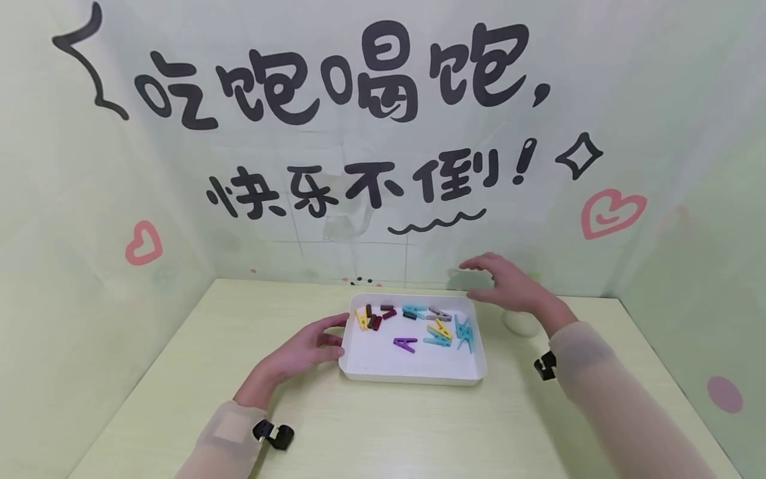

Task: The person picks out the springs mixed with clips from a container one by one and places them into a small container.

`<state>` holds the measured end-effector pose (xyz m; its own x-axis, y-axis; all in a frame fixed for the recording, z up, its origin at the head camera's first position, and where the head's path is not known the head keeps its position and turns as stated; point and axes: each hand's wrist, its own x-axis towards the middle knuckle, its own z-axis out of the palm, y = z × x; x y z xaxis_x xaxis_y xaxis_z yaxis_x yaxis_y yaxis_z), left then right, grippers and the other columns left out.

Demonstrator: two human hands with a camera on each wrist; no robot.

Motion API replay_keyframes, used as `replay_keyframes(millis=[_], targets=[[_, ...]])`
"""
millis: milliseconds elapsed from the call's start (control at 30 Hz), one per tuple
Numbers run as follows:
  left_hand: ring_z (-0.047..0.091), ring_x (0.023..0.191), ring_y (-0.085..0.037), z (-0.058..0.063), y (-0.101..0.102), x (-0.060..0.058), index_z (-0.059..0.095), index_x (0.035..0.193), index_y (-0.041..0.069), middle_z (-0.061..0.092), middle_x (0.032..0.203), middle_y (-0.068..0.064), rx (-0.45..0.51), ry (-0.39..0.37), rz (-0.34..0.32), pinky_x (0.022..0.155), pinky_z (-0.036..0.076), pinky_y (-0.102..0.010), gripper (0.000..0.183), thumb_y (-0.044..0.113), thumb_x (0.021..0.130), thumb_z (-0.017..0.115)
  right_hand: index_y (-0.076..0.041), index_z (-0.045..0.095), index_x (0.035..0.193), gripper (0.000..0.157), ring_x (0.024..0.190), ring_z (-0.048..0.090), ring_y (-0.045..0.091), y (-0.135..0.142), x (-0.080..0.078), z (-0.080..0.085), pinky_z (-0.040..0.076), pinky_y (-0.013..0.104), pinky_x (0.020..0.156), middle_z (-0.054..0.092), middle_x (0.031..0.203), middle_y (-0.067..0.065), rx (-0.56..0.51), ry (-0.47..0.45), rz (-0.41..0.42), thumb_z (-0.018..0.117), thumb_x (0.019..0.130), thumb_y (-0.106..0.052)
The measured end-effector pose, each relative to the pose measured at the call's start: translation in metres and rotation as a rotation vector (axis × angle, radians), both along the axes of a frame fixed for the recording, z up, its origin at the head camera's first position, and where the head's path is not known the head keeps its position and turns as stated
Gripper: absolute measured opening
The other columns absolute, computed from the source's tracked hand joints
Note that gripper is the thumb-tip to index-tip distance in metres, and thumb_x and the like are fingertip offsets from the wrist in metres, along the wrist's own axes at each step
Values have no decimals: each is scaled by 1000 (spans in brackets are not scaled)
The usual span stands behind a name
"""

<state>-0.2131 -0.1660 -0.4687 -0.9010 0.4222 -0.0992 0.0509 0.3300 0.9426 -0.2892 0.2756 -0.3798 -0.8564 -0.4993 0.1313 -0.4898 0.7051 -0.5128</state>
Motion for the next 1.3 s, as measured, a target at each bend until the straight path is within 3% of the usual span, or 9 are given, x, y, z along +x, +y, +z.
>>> replay_keyframes(millis=[300,533,900,1300], targets=[[59,129,-32,2,1,-1,38,163,3,45,162,-14,-1,-3,6,103,52,-46,71,5,100,71,-11,62,147,55,136,50,41,-32,-13,-5,44,68,107,58,148,13,-7,-88,36,81,96,-23],[60,127,-31,3,1,-1,39,163,5,47,160,-14,-9,-5,12,103,53,-45,71,5,100,72,-16,67,142,51,138,50,40,-55,-24,-12,45,63,109,59,147,9,71,-94,85,83,94,-22],[60,127,-31,7,-1,-1,37,164,4,44,162,-15,-18,-8,7,102,53,-40,72,6,100,71,-22,71,138,44,142,42,39,-82,-32,-23,39,65,114,51,153,12,181,-143,134,81,96,-20],[61,126,-32,-1,-2,-2,40,163,4,53,153,-16,-2,-9,-7,102,53,-45,71,5,99,72,-34,73,130,39,144,41,37,-100,-36,-40,39,63,114,48,156,9,263,-204,166,83,95,-20]])
